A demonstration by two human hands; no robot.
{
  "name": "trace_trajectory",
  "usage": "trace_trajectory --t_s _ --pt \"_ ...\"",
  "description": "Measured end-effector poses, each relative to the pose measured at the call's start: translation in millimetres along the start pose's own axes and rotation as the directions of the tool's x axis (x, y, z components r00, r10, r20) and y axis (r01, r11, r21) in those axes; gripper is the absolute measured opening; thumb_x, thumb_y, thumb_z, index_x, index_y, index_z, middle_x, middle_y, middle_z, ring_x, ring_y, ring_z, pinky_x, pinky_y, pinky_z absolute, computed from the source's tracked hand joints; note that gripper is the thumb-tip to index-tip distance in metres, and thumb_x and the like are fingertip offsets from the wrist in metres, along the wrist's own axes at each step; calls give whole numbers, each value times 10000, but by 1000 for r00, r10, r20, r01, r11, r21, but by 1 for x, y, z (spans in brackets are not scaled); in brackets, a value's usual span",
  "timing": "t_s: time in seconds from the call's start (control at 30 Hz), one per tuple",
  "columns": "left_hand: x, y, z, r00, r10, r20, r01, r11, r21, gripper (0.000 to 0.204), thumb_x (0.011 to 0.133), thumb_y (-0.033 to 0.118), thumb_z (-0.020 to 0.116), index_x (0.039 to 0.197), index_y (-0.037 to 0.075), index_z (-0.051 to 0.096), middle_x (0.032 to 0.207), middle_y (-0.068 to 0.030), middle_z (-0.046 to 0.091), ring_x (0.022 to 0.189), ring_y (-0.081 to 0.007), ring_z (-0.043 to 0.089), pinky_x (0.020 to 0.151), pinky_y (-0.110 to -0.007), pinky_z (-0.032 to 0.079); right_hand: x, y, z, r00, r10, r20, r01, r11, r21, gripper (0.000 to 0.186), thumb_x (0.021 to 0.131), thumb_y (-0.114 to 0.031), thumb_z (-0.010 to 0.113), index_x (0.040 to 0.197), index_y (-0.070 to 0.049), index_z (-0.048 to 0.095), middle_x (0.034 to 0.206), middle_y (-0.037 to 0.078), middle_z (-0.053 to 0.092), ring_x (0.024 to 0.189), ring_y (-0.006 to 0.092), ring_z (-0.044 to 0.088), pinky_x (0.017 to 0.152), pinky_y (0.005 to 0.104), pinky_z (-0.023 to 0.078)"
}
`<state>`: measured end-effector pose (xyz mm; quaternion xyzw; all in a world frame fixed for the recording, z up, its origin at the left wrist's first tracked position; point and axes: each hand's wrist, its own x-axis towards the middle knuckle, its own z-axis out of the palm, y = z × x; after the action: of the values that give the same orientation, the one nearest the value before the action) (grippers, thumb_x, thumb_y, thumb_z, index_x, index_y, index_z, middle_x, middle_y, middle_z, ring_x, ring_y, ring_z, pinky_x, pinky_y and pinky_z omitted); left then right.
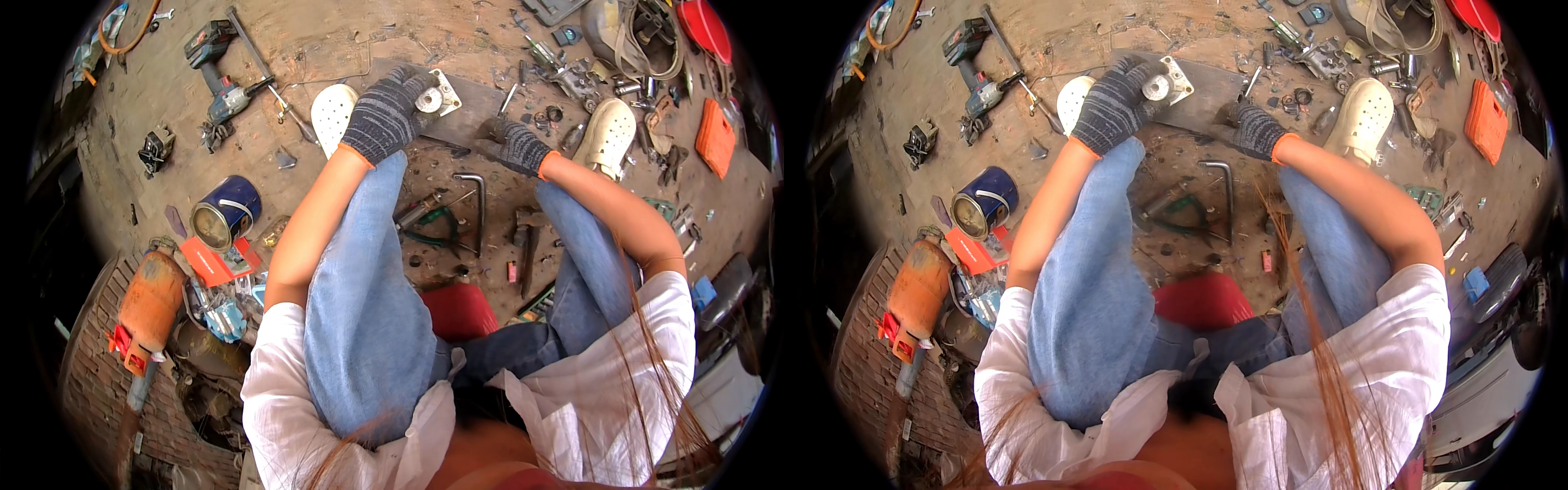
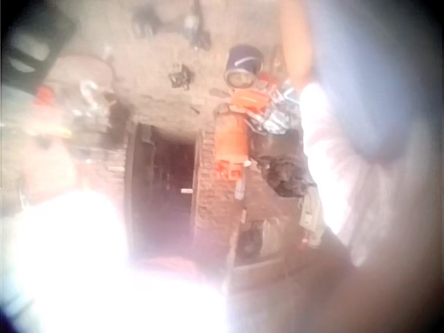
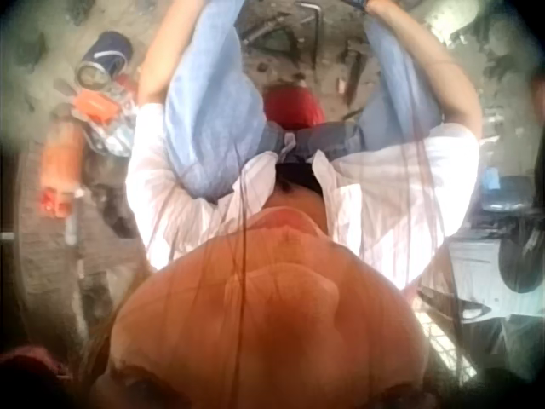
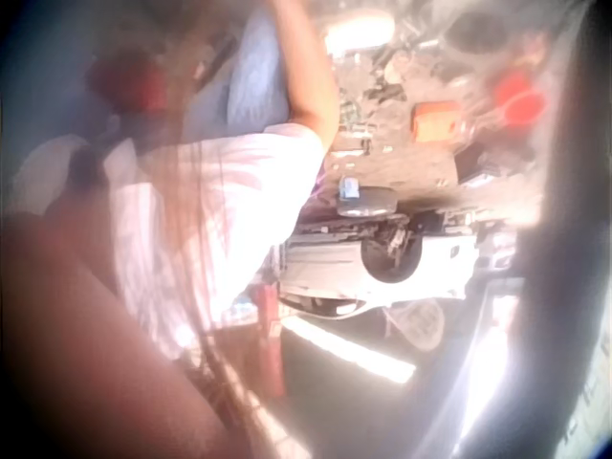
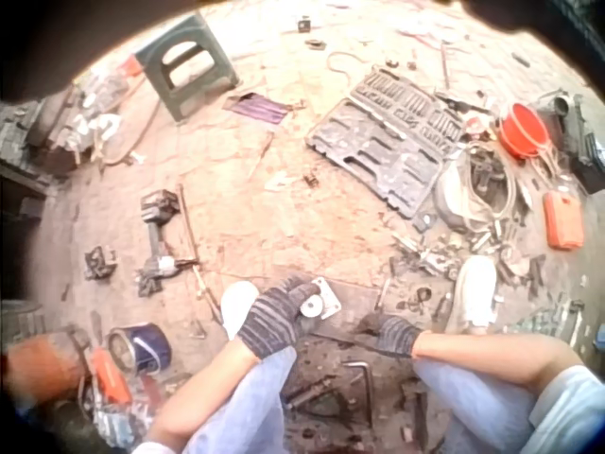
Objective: The person sits on the floor and handles small mechanical parts, using a hammer and other tools to adjust and assemble components. They repeatedly pick up, inspect, and place down various small metal pieces and fasteners.
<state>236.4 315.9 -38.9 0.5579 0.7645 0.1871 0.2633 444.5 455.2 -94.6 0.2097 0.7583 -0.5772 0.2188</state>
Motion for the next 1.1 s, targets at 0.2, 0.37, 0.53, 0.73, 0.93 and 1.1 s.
trace_trajectory --t_s 0.2,0.37,0.53,0.73,0.93,1.1 --pt "9 -5 7 990 2 138 -23 988 150 546 684 200 686 1180 87 488 1118 -167 505 991 -332 524 818 -389 453 2 15 3 992 -109 -61 103 989 -103 308 792 -304 597 895 -14 600 837 177 625 785 308 604 705 372 466" --pt "8 -30 34 987 -16 159 7 999 52 564 683 216 682 1193 87 478 1184 -169 488 1073 -346 473 901 -400 409 1 1 -18 971 -102 -218 83 992 -95 260 812 -261 586 935 -32 573 827 150 611 771 294 597 703 350 465" --pt "8 -44 37 995 5 103 6 994 -109 598 632 304 733 1163 129 519 1150 -191 492 1046 -356 507 877 -399 442 13 8 -57 904 -166 -395 -29 897 -441 375 787 -250 605 1100 -70 506 858 173 583 796 326 580 697 384 463" --pt "5 -38 36 993 -94 67 103 984 -145 603 612 354 745 1147 165 542 1135 -189 505 1038 -346 518 858 -407 454 14 31 -79 938 -89 -335 -175 714 -678 382 798 -348 565 1072 -88 507 863 206 601 823 356 592 706 437 462" --pt "8 -35 35 990 -136 45 140 985 -101 607 632 431 708 1147 162 531 1081 -151 542 956 -310 561 797 -402 473 15 18 -90 915 -39 -402 -244 739 -628 253 806 -318 551 902 -85 577 781 173 611 735 329 601 656 418 466" --pt "1 -40 49 997 -44 -56 48 997 67 619 671 459 651 1175 134 497 993 -151 561 817 -314 584 695 -416 478 38 6 -126 793 -138 -593 -282 780 -559 325 776 -318 578 997 -81 552 879 173 613 808 332 597 695 420 473"
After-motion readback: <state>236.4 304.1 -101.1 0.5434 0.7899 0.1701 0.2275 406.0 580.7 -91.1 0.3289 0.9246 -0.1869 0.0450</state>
